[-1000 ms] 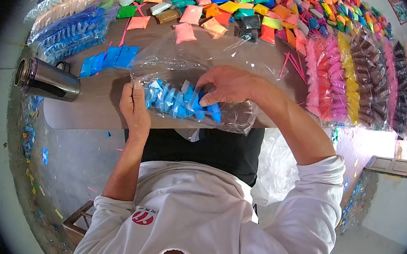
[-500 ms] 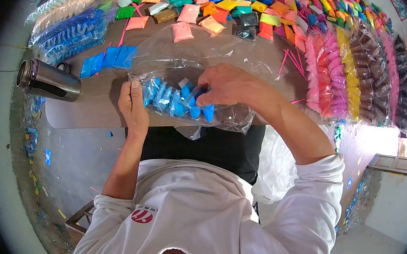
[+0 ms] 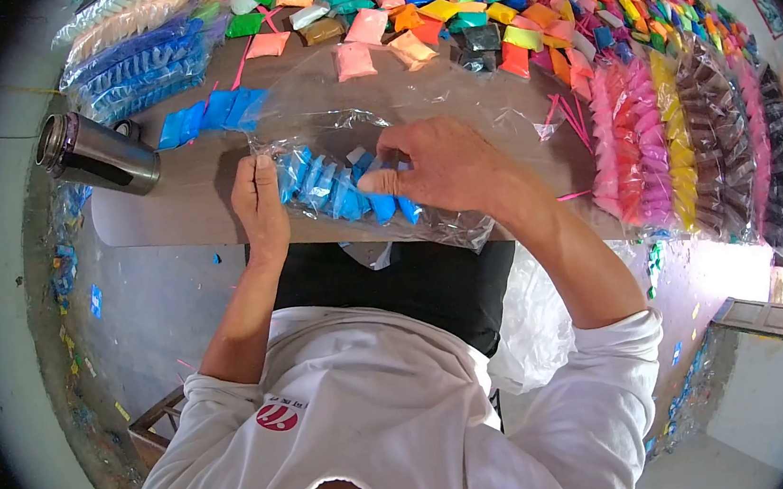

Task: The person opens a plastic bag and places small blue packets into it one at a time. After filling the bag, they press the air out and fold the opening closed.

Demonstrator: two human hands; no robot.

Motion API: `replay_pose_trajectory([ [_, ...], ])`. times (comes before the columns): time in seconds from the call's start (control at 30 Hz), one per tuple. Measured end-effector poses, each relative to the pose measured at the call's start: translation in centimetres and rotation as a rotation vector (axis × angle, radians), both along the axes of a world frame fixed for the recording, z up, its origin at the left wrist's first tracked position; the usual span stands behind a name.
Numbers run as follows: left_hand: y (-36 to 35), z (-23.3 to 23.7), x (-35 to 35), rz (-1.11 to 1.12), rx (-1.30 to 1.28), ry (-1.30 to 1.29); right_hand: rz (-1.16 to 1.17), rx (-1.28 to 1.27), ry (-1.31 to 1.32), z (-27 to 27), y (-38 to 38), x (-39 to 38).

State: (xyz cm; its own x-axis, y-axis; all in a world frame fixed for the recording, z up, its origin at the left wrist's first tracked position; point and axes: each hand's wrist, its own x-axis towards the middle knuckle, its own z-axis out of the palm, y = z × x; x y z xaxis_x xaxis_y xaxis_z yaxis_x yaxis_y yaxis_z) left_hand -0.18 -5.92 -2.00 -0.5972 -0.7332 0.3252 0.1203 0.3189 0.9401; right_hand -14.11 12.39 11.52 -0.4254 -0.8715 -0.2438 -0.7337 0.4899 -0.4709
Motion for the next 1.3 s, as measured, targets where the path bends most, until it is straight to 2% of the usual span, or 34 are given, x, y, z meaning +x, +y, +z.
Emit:
replay_pose_trajectory([
  [0.17, 0.0, 0.2, 0.1, -0.006, -0.001, -0.014, 0.267, -0.326, 0.003, -1.9, 0.7, 0.7],
  [0.27, 0.0, 0.1, 0.1, -0.015, 0.0, -0.005, 0.229, -0.222, -0.098, -1.8, 0.3, 1.1],
  [0.37, -0.1, 0.0, 0.1, -0.011, 0.004, -0.006, -0.065, -0.111, -0.525, -1.3, 0.1, 1.0],
  [0.47, -0.1, -0.1, 0.1, -0.014, 0.018, 0.002, -0.079, -0.094, -0.454, -0.9, 0.3, 0.8],
  [0.57, -0.1, 0.0, 0.1, -0.026, 0.043, 0.018, 0.198, -0.158, -0.087, -1.7, 0.7, 0.5],
  [0.77, -0.1, 0.1, 0.2, -0.025, 0.027, -0.011, 0.166, -0.081, -0.264, -1.1, 0.3, 0.3],
  [0.87, 0.0, 0.5, 0.3, -0.021, 0.01, -0.024, 0.108, -0.088, -0.263, -0.9, 0.0, 0.6],
  [0.97, 0.1, 0.5, 0.3, -0.021, 0.0, -0.02, 0.114, 0.129, -0.252, 0.2, -0.5, 0.9],
  [1.07, 0.2, 0.5, 0.3, -0.033, -0.007, -0.014, 0.207, 0.04, -0.277, -0.7, -0.4, 0.6],
  [1.17, 0.0, 0.3, 0.3, -0.035, -0.003, -0.02, 0.147, -0.018, -0.133, -0.8, -0.4, 0.6],
  [1.3, 0.0, 0.3, 0.3, -0.031, 0.007, -0.009, 0.073, -0.089, -0.11, 0.2, -0.5, 0.8],
])
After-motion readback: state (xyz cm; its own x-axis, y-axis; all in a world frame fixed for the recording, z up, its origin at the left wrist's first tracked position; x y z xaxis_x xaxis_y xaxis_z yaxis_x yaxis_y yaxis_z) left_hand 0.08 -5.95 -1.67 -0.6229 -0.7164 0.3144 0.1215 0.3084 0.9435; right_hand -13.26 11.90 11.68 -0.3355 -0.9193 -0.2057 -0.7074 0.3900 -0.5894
